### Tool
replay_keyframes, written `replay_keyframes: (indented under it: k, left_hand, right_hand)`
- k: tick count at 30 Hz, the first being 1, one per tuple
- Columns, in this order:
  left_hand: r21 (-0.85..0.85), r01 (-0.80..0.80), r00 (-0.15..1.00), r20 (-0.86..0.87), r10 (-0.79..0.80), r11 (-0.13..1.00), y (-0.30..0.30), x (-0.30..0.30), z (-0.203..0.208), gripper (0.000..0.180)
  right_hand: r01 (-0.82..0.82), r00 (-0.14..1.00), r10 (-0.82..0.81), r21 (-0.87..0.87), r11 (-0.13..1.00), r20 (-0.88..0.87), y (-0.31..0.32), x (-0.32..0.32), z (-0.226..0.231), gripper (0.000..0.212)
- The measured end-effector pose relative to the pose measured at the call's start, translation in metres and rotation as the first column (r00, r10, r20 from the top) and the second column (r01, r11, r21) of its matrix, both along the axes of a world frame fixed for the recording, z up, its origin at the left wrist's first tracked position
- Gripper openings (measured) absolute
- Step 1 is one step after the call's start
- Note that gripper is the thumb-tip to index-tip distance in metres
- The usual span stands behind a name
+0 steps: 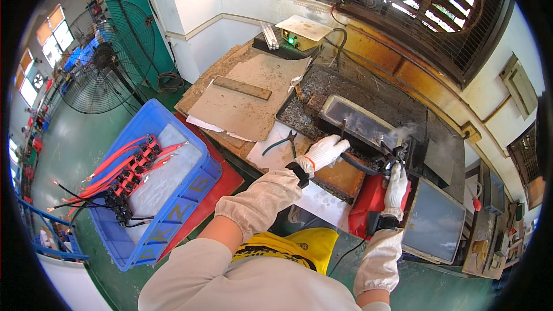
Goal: Dipping terminal ends of electrical cables into a soldering machine bath.
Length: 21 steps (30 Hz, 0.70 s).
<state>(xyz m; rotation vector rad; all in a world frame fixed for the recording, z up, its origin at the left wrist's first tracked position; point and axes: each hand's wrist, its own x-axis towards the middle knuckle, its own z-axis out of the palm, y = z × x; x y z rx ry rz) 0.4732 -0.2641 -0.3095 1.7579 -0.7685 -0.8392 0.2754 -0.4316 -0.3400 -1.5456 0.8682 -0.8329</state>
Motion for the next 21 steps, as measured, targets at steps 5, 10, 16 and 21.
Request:
replay_keyframes:
  k: [5,10,16,21]
  left_hand:
    - [-0.007,0.000,1.000,-0.010,0.000,1.000,0.0001,-0.0009,0.0015,0.040]
    - [-0.001,-0.001,1.000,0.006,0.001,1.000,-0.0002,-0.0012,0.0018,0.040]
    - [-0.001,-0.007,1.000,0.018,0.007,1.000,0.0001,-0.0001,0.0000,0.041]
    - [-0.004,-0.006,1.000,0.008,0.006,1.000,0.0010,-0.0023,0.0034,0.041]
  right_hand:
    - [-0.007,1.000,0.007,0.018,1.000,0.026,0.0033,0.0004,0.0041,0.031]
    - [-0.009,0.999,0.008,0.030,1.000,0.035,0.0017,-0.0007,0.0020,0.030]
    - [0.005,1.000,-0.005,0.037,0.999,0.019,0.0022,0.0016,0.0037,0.030]
    - [0.014,1.000,-0.015,0.026,1.000,0.008,-0.0003,0.0002,0.0000,0.030]
